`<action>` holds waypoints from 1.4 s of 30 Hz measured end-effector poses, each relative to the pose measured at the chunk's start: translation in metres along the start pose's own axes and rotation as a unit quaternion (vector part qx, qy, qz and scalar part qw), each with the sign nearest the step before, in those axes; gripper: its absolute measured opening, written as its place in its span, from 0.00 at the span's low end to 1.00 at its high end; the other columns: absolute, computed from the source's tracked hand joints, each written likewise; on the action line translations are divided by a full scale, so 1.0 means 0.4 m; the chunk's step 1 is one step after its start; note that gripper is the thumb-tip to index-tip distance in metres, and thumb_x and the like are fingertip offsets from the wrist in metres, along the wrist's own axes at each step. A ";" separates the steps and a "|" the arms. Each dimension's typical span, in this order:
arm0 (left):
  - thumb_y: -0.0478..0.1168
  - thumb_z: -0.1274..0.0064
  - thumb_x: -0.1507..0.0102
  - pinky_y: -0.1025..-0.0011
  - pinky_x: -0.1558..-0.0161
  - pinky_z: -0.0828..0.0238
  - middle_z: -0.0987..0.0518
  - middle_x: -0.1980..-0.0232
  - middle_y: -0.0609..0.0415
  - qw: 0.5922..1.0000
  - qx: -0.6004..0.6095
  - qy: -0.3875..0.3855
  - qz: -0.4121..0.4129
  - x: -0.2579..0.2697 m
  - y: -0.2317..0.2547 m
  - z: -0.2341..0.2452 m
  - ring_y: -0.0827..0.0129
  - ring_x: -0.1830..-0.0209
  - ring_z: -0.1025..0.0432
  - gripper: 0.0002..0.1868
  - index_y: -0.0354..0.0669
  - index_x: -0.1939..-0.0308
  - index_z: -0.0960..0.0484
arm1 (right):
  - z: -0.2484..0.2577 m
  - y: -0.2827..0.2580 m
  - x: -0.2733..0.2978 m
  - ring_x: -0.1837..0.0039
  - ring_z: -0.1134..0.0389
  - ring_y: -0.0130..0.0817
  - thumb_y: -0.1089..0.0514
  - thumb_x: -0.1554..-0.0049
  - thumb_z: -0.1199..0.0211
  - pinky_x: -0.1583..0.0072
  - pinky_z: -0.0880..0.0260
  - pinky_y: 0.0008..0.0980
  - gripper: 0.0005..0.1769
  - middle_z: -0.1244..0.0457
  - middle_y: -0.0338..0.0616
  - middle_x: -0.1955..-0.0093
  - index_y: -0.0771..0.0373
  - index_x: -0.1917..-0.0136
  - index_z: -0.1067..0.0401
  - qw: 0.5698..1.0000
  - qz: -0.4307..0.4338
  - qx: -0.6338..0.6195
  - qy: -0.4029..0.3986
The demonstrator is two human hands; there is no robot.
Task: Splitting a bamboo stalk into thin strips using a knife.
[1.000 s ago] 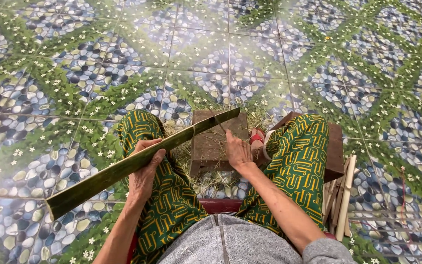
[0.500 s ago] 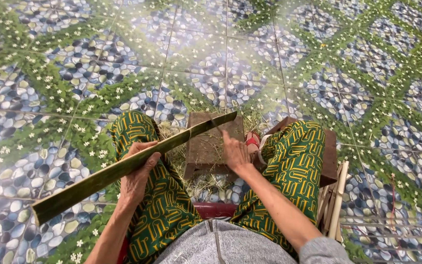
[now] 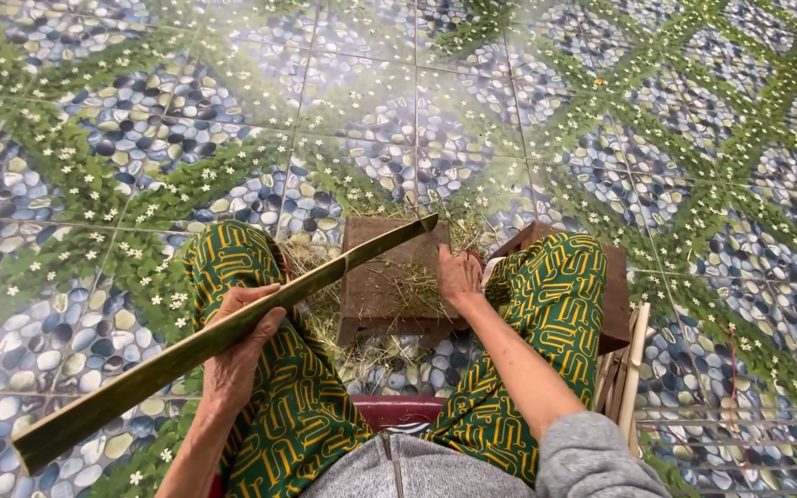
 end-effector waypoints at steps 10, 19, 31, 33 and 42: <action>0.48 0.42 0.37 0.69 0.53 0.28 0.19 0.52 0.56 0.998 0.012 -0.023 -0.057 0.005 -0.001 0.000 0.72 0.58 0.28 0.16 0.45 0.50 0.17 | 0.045 -0.028 0.003 0.74 0.51 0.26 0.54 0.28 0.62 0.74 0.50 0.27 0.14 0.51 0.30 0.75 0.57 0.57 0.45 0.996 -0.029 -0.079 -0.031; 0.46 0.42 0.37 0.70 0.53 0.28 0.18 0.49 0.55 0.998 0.022 -0.024 -0.058 0.006 -0.013 0.000 0.72 0.56 0.27 0.14 0.44 0.51 0.18 | -0.007 -0.009 -0.030 0.76 0.47 0.26 0.65 0.29 0.60 0.77 0.49 0.26 0.11 0.45 0.34 0.75 0.68 0.38 0.38 0.998 0.039 0.040 -0.008; 0.46 0.43 0.36 0.71 0.57 0.30 0.19 0.54 0.56 0.998 0.009 -0.022 -0.055 -0.002 -0.003 0.001 0.73 0.60 0.29 0.15 0.43 0.49 0.18 | 0.028 -0.014 -0.031 0.69 0.51 0.27 0.61 0.31 0.66 0.70 0.53 0.27 0.12 0.49 0.34 0.71 0.58 0.52 0.42 0.998 -0.029 -0.044 -0.041; 0.45 0.42 0.36 0.72 0.55 0.30 0.19 0.53 0.56 0.999 0.014 -0.018 -0.048 0.003 -0.012 -0.003 0.73 0.58 0.28 0.15 0.43 0.49 0.18 | 0.026 -0.033 -0.015 0.71 0.54 0.26 0.52 0.28 0.70 0.68 0.56 0.27 0.16 0.53 0.30 0.73 0.55 0.54 0.45 0.990 -0.038 -0.125 -0.061; 0.46 0.42 0.37 0.71 0.56 0.31 0.18 0.54 0.56 0.999 0.009 -0.012 -0.042 0.004 -0.014 0.001 0.72 0.59 0.28 0.16 0.43 0.49 0.17 | 0.068 -0.026 0.012 0.77 0.56 0.22 0.40 0.32 0.60 0.72 0.54 0.27 0.31 0.54 0.30 0.80 0.46 0.76 0.50 0.909 -0.187 -0.370 -0.041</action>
Point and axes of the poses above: each hand's wrist, its own x-axis away from the middle knuckle, its own z-axis out of the back of the hand, y = z × x, the point moved 6 cm from there along -x, towards the middle knuckle
